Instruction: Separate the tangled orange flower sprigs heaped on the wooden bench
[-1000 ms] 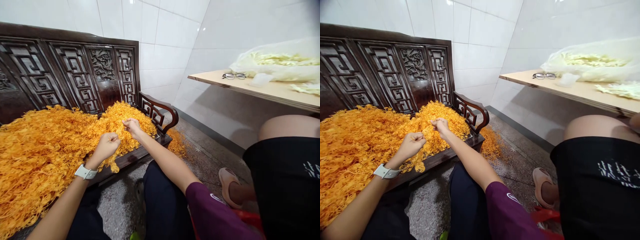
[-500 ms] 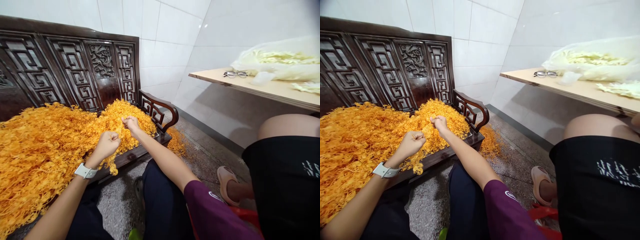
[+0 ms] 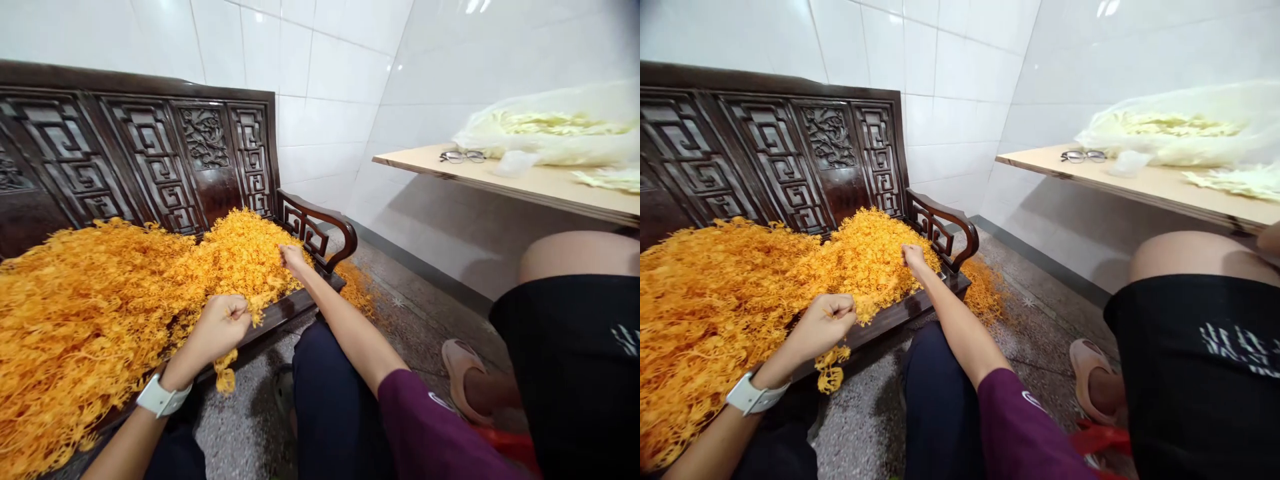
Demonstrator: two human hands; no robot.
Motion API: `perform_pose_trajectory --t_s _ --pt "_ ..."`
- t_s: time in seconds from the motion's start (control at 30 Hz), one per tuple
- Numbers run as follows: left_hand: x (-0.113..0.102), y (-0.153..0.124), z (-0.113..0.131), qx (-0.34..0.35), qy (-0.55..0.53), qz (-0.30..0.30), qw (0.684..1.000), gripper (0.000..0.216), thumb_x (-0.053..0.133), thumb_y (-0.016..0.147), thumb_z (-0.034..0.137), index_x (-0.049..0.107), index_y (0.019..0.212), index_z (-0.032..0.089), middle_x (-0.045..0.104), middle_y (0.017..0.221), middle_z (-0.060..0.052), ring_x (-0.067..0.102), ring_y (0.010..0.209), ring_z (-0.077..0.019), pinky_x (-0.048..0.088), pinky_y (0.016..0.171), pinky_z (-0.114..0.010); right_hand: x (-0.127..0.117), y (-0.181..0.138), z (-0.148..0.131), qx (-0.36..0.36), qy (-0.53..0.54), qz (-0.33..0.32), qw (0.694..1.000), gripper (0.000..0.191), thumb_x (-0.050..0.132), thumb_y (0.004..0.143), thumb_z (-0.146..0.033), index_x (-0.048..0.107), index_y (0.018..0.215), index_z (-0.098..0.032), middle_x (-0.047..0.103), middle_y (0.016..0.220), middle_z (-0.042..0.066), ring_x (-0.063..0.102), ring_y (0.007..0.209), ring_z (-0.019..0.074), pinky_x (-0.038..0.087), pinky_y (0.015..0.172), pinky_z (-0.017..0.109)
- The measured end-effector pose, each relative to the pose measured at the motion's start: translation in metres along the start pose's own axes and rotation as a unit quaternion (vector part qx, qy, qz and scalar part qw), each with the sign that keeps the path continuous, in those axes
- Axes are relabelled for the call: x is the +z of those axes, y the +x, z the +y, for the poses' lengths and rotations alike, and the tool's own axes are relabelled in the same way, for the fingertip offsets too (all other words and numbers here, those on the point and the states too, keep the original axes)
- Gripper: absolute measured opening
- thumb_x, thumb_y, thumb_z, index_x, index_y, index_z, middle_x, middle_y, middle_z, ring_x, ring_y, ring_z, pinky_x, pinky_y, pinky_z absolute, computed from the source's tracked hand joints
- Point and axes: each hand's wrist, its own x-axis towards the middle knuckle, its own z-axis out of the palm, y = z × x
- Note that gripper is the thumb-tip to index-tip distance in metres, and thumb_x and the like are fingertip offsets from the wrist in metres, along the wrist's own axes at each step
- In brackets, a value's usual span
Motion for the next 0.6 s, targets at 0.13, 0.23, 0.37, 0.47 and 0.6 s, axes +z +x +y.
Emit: perform_pose_trajectory --t_s 0.13,0.23,0.37,0.47,0.6 --pt "-0.01 0.012 -0.032 -0.035 0.055 0.015 0.998 0.029 0.048 0.068 0.023 0.022 0.057 0.022 0.021 0.055 0.003 0.026 0.053 -0.0114 0.015 0.055 -0.032 0.0 -0.023 -0.022 -0.026 -0.05 -0.162 0.985 0.029 0.085 0.079 -0.026 0.06 0.073 -0.014 0.066 0.067 0.002 0.05 0.052 0.0087 0.041 0.051 0.022" --pt "-0.018 0.02 -0.048 -0.059 0.079 0.029 0.995 0.029 0.048 0.07 0.024 0.022 0.057 0.022 0.02 0.056 0.003 0.025 0.054 -0.0113 0.014 0.055 -0.033 0.001 -0.06 -0.063 -0.114 -0.06 -0.326 0.937 0.031 0.086 0.078 -0.03 0.069 0.099 -0.015 0.072 0.078 0.003 0.058 0.059 0.0105 0.047 0.058 0.024" --pt "-0.017 0.022 -0.051 -0.056 0.081 0.02 0.995 0.03 0.049 0.072 0.022 0.023 0.057 0.022 0.021 0.057 0.004 0.025 0.055 -0.0114 0.013 0.056 -0.033 -0.013 -0.1 -0.106 -0.185 -0.091 -0.559 0.803 0.028 0.084 0.082 -0.04 0.075 0.096 -0.018 0.073 0.086 0.008 0.068 0.073 0.0172 0.056 0.07 0.032" --pt "-0.014 0.021 -0.047 -0.051 0.081 0.013 0.995 0.03 0.05 0.072 0.021 0.024 0.057 0.022 0.021 0.057 0.004 0.025 0.055 -0.0115 0.013 0.056 -0.033 -0.009 -0.09 -0.108 -0.172 -0.037 -0.612 0.771 0.039 0.091 0.068 -0.051 0.07 0.076 -0.019 0.069 0.074 0.009 0.067 0.07 0.0204 0.057 0.065 0.034" --pt "-0.011 0.021 -0.046 -0.06 0.093 0.026 0.994 0.03 0.05 0.073 0.023 0.026 0.055 0.022 0.022 0.056 0.004 0.027 0.054 -0.0117 0.014 0.056 -0.032 0.029 -0.049 -0.083 -0.093 0.192 -0.307 0.927 0.036 0.063 0.094 -0.057 0.06 0.097 -0.021 0.072 0.087 0.008 0.066 0.08 0.0183 0.057 0.068 0.03"
